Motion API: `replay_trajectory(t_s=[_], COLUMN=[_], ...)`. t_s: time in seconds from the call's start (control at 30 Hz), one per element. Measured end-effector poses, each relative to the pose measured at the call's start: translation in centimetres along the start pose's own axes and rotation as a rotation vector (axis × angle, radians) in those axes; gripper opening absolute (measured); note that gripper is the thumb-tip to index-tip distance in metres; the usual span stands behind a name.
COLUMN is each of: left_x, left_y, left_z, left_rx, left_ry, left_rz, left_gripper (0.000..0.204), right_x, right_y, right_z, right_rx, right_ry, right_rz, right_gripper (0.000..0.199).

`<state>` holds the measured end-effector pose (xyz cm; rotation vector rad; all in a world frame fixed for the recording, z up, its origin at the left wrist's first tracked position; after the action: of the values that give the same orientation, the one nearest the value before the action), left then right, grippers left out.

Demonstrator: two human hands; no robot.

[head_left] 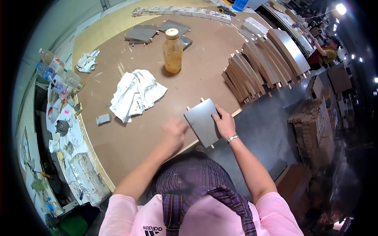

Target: The person sands the edges of wood panels using a sanding block and wipes them with a cloth. They apply glue from a bottle and continue sanding and cleaning the panels on a work table.

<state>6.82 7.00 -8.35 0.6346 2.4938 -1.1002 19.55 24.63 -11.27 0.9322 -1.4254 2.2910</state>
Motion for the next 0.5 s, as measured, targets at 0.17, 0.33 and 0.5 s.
replay_trajectory(t_s=[0.17, 0.33, 0.5], left_x=[0.7, -1.2, 0.6], left_y=[1.4, -0.1, -1.0], left_z=[2.9, 0.1, 0.7], left_rx=[-0.028, 0.138, 0.006], left_ry=[-0.045, -0.006, -0.133], left_rz=[0.016, -0.022, -0.102], left_gripper=[0.021, 0.013, 0.012], right_x=[0.0, 0.0, 0.8], right_y=[0.4, -0.1, -0.1], right_z=[-0.1, 0.1, 0.5], right_rx=[-0.002, 0.057, 0.068], right_ry=[0.023, 0.106, 0.095], right_rz=[0.006, 0.027, 0.052], right_gripper=[0.046, 0.046, 0.046])
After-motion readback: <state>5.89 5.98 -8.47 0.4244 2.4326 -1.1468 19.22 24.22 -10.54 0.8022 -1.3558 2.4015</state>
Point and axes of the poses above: each hand's wrist, its own z-axis away from the middle knuckle, its own y-axis out of the palm, x = y × z, the point moved 8 cm from there along -z, towards the middle knuckle, and after that the axes turned 15 degrees about y, right-handed, at the moved point
